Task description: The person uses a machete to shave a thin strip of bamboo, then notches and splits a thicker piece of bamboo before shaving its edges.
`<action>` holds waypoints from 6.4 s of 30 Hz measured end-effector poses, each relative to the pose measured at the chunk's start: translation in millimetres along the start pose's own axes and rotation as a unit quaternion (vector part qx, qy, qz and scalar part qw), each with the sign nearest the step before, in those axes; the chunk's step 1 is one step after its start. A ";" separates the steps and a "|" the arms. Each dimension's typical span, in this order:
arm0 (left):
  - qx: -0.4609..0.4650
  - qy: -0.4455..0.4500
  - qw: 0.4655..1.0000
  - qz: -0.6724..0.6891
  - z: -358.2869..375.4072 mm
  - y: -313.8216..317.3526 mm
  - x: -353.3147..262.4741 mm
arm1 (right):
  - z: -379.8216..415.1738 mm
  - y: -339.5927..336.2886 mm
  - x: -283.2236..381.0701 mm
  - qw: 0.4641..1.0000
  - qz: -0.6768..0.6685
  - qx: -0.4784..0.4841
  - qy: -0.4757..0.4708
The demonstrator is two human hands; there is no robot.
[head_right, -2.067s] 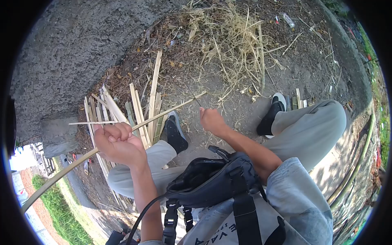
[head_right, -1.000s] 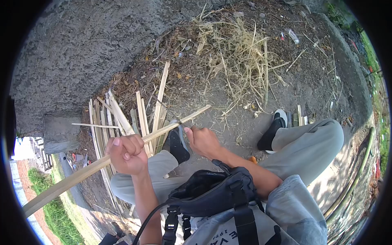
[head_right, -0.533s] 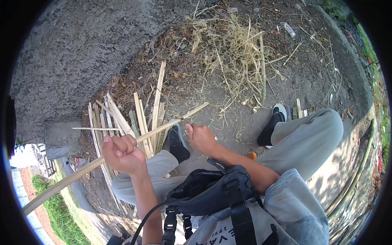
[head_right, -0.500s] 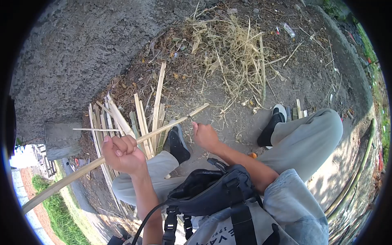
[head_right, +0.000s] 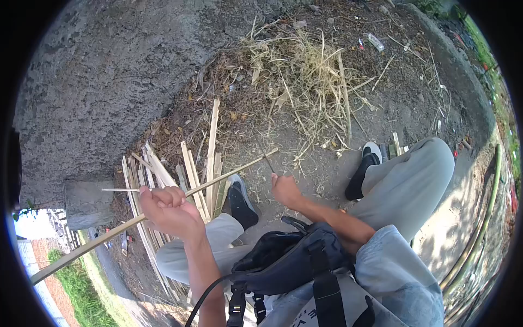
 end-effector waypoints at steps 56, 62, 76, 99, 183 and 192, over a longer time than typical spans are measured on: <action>0.075 0.150 0.986 0.008 -54.3 -30.3 -14.1 | 32.2 -69.7 123.8 0.986 0.035 0.100 -0.130; 0.128 0.066 0.989 0.045 -49.6 12.9 -11.6 | 55.9 -156.1 180.3 0.992 0.005 0.053 -0.113; 0.225 0.034 0.973 0.027 2.8 78.8 -10.7 | 50.3 -115.1 137.3 0.994 -0.053 0.044 -0.090; 0.419 0.036 0.903 0.091 15.3 67.7 -14.3 | 54.8 -97.1 134.0 0.985 -0.071 -0.051 -0.150; 0.372 0.020 0.921 0.115 5.2 45.8 -11.8 | 24.7 -54.1 56.3 0.999 -0.013 -0.048 -0.009; 0.356 0.016 0.927 0.113 -9.2 33.7 -10.8 | -19.0 -33.7 -24.7 0.998 0.054 -0.005 0.027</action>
Point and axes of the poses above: each hand's wrist, its own z-axis away from the middle knuckle, its own y-axis out of the palm, x = y × z, the point moved 6 cm from there along -z, towards the middle knuckle, and after that the axes turned 1 degree about -y, right-handed, at the moved point
